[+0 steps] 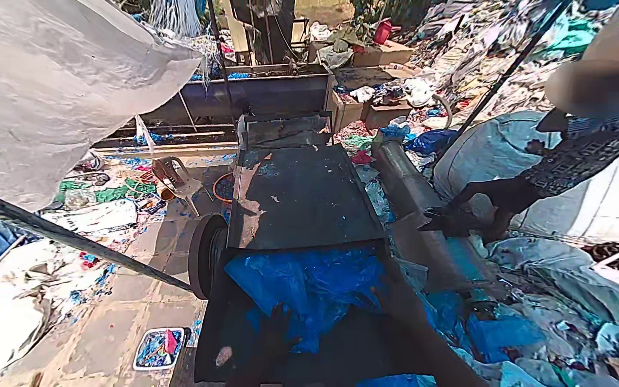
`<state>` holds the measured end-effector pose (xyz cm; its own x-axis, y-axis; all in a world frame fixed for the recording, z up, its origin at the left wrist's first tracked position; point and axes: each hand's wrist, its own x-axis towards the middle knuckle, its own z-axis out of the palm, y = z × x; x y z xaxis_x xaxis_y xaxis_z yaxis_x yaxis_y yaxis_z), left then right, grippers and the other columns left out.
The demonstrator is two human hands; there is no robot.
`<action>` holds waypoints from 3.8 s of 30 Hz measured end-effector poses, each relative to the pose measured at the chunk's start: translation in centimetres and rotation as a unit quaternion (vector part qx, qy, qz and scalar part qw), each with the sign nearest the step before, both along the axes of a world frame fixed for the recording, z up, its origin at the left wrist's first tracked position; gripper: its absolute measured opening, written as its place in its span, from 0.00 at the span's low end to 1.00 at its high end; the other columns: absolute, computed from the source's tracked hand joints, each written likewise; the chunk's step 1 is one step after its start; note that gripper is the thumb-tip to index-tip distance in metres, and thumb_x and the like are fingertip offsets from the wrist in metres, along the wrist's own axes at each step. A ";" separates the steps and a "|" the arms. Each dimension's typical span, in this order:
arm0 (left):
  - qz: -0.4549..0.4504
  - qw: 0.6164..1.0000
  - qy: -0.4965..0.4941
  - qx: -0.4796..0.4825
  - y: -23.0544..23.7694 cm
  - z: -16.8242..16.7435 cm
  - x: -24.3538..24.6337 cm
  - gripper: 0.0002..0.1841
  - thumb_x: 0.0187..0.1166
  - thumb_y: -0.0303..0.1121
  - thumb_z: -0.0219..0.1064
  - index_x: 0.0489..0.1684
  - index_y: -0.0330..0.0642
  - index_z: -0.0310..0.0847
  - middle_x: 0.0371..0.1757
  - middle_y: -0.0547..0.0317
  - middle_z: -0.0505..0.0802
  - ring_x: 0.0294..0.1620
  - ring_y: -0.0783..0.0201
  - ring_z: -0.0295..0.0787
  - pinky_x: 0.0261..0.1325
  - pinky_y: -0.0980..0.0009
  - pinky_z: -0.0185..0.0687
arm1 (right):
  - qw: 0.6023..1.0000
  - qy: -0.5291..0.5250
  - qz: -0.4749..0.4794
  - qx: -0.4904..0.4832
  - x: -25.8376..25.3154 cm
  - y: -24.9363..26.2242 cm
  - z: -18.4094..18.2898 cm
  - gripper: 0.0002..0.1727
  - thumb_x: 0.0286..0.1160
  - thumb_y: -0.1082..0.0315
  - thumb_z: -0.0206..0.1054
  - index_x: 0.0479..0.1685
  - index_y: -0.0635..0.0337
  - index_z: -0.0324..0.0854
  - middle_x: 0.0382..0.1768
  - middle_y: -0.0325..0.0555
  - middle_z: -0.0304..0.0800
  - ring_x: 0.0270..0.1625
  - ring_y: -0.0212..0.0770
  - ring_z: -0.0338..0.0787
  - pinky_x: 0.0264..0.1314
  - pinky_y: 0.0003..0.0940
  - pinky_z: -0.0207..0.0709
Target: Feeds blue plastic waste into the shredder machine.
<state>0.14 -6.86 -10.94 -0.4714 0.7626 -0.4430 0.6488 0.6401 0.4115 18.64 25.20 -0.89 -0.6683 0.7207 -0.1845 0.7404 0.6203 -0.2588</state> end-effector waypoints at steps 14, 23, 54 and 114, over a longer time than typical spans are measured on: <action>0.017 1.000 0.024 0.007 0.0 -1.2 0.5 0.44 0.79 0.72 0.53 0.94 0.58 0.59 0.98 0.51 0.50 0.98 0.49 0.38 0.92 0.34 0.30 | 0.999 -0.017 -0.021 -0.025 -0.1 -0.1 0.4 0.33 0.83 0.43 0.62 0.83 0.51 0.75 0.91 0.55 0.61 0.85 0.61 0.72 0.81 0.60 0.70; 0.027 0.998 0.049 0.007 0.0 -1.1 1.0 0.44 0.79 0.72 0.53 0.92 0.56 0.63 0.98 0.54 0.52 0.98 0.52 0.39 0.92 0.35 0.29 | 0.998 -0.026 -0.030 -0.039 -0.4 -0.2 1.1 0.32 0.83 0.42 0.62 0.82 0.49 0.76 0.93 0.48 0.57 0.86 0.59 0.72 0.81 0.60 0.70; 0.001 0.993 0.114 0.024 0.8 -3.4 1.0 0.41 0.78 0.69 0.58 0.87 0.54 0.72 0.95 0.48 0.59 0.96 0.46 0.50 0.90 0.33 0.41 | 0.998 0.006 -0.022 -0.062 0.5 0.7 0.2 0.33 0.84 0.42 0.58 0.79 0.54 0.77 0.91 0.52 0.60 0.81 0.62 0.75 0.77 0.63 0.71; 0.019 0.996 0.089 0.002 1.5 -2.6 0.3 0.40 0.80 0.70 0.54 0.85 0.52 0.73 0.95 0.50 0.59 0.96 0.47 0.49 0.90 0.34 0.38 | 0.998 -0.009 -0.019 -0.064 -0.2 0.4 1.1 0.31 0.86 0.46 0.58 0.80 0.55 0.76 0.96 0.47 0.48 0.86 0.58 0.70 0.77 0.58 0.73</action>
<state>0.42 -5.32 -13.57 -0.5708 0.7446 -0.3459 0.6873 0.6638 0.2948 18.41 25.57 0.25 -0.6369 0.7151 -0.2880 0.7678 0.5549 -0.3203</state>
